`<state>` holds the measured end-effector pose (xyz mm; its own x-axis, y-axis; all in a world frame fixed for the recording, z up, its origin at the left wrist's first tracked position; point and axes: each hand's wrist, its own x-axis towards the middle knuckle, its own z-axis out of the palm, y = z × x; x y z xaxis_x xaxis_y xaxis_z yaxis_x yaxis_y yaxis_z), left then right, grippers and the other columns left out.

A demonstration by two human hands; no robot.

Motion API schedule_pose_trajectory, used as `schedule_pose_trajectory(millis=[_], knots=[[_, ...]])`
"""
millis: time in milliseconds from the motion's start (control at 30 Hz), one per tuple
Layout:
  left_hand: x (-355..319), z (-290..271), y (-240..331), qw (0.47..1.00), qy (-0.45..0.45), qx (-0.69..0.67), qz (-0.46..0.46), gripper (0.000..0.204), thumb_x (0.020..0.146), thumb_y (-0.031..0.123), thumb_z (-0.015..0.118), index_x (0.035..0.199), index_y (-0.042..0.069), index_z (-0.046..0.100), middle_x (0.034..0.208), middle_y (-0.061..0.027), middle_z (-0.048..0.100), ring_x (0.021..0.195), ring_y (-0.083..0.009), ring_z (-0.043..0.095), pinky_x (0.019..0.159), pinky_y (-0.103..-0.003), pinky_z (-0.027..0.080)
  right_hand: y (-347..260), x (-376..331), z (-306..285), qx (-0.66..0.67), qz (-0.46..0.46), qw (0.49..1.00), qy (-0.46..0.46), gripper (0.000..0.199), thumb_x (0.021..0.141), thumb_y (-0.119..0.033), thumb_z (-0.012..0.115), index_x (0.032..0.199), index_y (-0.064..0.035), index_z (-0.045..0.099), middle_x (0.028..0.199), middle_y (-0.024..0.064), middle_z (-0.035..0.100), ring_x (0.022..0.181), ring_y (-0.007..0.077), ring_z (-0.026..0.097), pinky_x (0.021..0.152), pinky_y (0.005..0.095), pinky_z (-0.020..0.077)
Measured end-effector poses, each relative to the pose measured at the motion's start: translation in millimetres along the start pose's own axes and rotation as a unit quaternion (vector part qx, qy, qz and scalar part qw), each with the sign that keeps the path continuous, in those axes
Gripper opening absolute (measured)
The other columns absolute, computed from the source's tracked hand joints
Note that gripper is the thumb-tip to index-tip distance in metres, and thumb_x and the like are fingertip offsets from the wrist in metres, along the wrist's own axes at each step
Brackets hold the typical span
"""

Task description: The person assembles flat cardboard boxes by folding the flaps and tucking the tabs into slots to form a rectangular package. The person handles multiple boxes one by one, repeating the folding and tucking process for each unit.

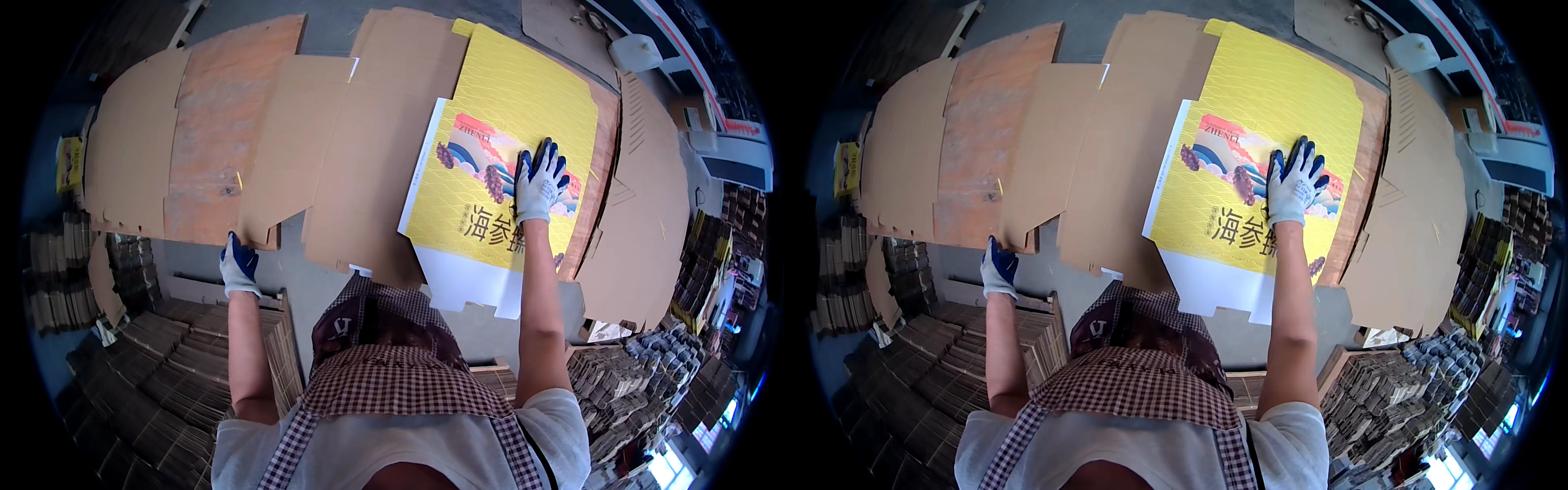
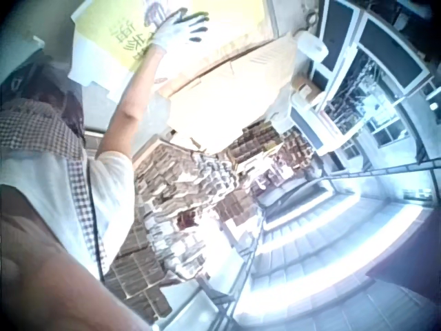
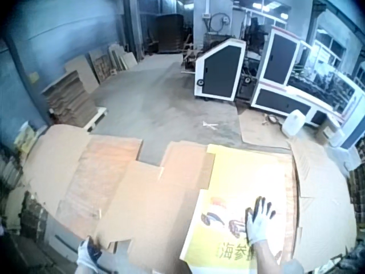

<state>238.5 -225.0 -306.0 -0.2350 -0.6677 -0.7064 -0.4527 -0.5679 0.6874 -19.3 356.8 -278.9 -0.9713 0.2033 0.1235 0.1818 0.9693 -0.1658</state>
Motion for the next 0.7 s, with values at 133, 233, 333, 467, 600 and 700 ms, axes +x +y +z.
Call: schedule_pose_trajectory(millis=[133,233,333,467,600,700], knots=[[20,-18,-6,0.998,0.057,-0.012,-0.021,0.063,0.089,0.052,0.068,0.13,0.006,0.053,0.134,-0.0167,0.055,0.121,-0.0342,0.054,0.097,-0.046,0.047,3,3,30,-0.068,-0.056,0.996,-0.006,0.07,0.098,-0.056,0.045,0.158,-0.0244,0.027,0.163,0.0085,0.027,0.148,0.0404,0.022,0.116,0.067,0.0106],[23,-14,-5,0.997,0.063,-0.035,-0.009,0.061,0.089,0.053,0.068,0.126,0.007,0.055,0.122,-0.0134,0.058,0.108,-0.0303,0.057,0.093,-0.045,0.048,7,0,34,-0.057,-0.063,0.996,0.02,0.07,0.097,-0.054,0.048,0.158,-0.0269,0.027,0.163,0.0064,0.027,0.148,0.0409,0.021,0.116,0.0671,0.0094],[4,-7,5,0.988,-0.01,-0.146,-0.052,0.041,0.091,0.052,0.067,0.095,0.012,0.062,0.067,-0.0003,0.055,0.066,-0.0168,0.056,0.068,-0.034,0.049,10,2,30,-0.071,-0.06,0.996,0.01,0.068,0.097,-0.051,0.05,0.157,-0.0291,0.028,0.163,0.0037,0.029,0.148,0.0418,0.021,0.115,0.0678,0.0096],[-20,2,12,0.995,-0.027,-0.092,-0.025,0.041,0.091,0.053,0.066,0.09,0.012,0.063,0.067,0.0012,0.056,0.063,-0.0133,0.055,0.061,-0.023,0.045,11,2,25,-0.085,-0.096,0.992,0.001,0.067,0.096,-0.048,0.053,0.157,-0.0322,0.029,0.163,0.0026,0.029,0.146,0.0444,0.023,0.113,0.0691,0.0129],[2,10,1,0.952,-0.034,0.069,0.296,0.049,0.088,0.036,0.077,0.119,0.001,0.064,0.111,-0.0069,0.068,0.099,-0.0152,0.066,0.085,-0.026,0.052,10,6,24,-0.083,-0.141,0.986,-0.011,0.067,0.096,-0.047,0.053,0.157,-0.0331,0.029,0.162,0.0026,0.029,0.145,0.0454,0.024,0.113,0.0693,0.0128],[-4,44,8,0.874,0.044,0.387,0.291,0.065,0.083,0.038,0.08,0.13,-0.002,0.059,0.124,-0.0144,0.066,0.111,-0.0225,0.064,0.097,-0.03,0.048,15,6,23,-0.092,-0.131,0.987,-0.015,0.067,0.096,-0.048,0.053,0.157,-0.0328,0.03,0.163,0.0022,0.029,0.146,0.0448,0.023,0.114,0.069,0.0126]])
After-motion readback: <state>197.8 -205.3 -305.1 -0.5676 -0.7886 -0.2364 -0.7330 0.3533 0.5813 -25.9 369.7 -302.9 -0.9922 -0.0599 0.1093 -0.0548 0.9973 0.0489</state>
